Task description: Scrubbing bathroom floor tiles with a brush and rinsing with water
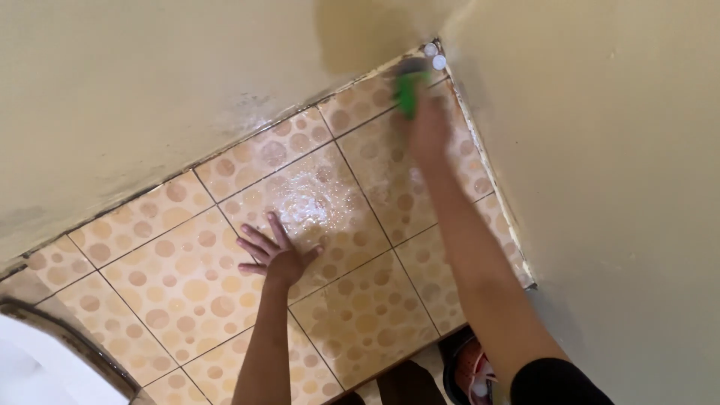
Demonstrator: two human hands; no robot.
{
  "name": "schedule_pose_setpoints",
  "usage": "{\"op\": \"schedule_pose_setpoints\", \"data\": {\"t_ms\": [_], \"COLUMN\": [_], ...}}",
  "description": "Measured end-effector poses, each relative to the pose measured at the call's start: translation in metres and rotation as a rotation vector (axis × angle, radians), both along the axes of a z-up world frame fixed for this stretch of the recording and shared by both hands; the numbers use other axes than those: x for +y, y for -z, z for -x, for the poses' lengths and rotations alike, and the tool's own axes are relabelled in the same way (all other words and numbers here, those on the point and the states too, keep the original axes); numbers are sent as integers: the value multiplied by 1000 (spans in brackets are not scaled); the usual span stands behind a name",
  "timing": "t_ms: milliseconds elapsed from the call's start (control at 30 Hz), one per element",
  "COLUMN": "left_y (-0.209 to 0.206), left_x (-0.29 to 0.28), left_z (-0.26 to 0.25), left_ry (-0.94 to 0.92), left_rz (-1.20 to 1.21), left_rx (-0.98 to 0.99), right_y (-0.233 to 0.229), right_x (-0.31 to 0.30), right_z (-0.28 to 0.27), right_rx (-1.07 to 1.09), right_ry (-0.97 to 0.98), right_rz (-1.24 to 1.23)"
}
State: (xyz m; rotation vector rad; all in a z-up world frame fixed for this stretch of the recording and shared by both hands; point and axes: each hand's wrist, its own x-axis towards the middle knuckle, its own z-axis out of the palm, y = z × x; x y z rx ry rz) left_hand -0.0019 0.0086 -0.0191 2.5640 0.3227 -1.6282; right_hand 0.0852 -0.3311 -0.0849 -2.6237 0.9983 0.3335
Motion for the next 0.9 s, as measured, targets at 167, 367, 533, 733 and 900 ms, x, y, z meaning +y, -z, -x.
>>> {"op": "schedule_pose_setpoints", "data": {"t_ms": [167, 367, 533, 733, 900], "left_y": [2, 42, 15, 12, 15], "left_x": [5, 13, 12, 12, 10], "left_z": [3, 15, 10, 3, 7], "left_ry": [-2, 34, 109, 75, 80], "left_rz": [23, -41, 25, 12, 4], "left_rx": [-45, -70, -102, -66, -94], "right_y": [73, 44, -33, -40, 68], "right_x": [68, 308, 210, 20, 61], "right_z": [5, 22, -11, -2, 20], "right_rx": [76, -486, -482, 146, 70], "right_ry": [69, -655, -541, 40, 43], "right_rz": [-64, 383, 425, -86, -135]}}
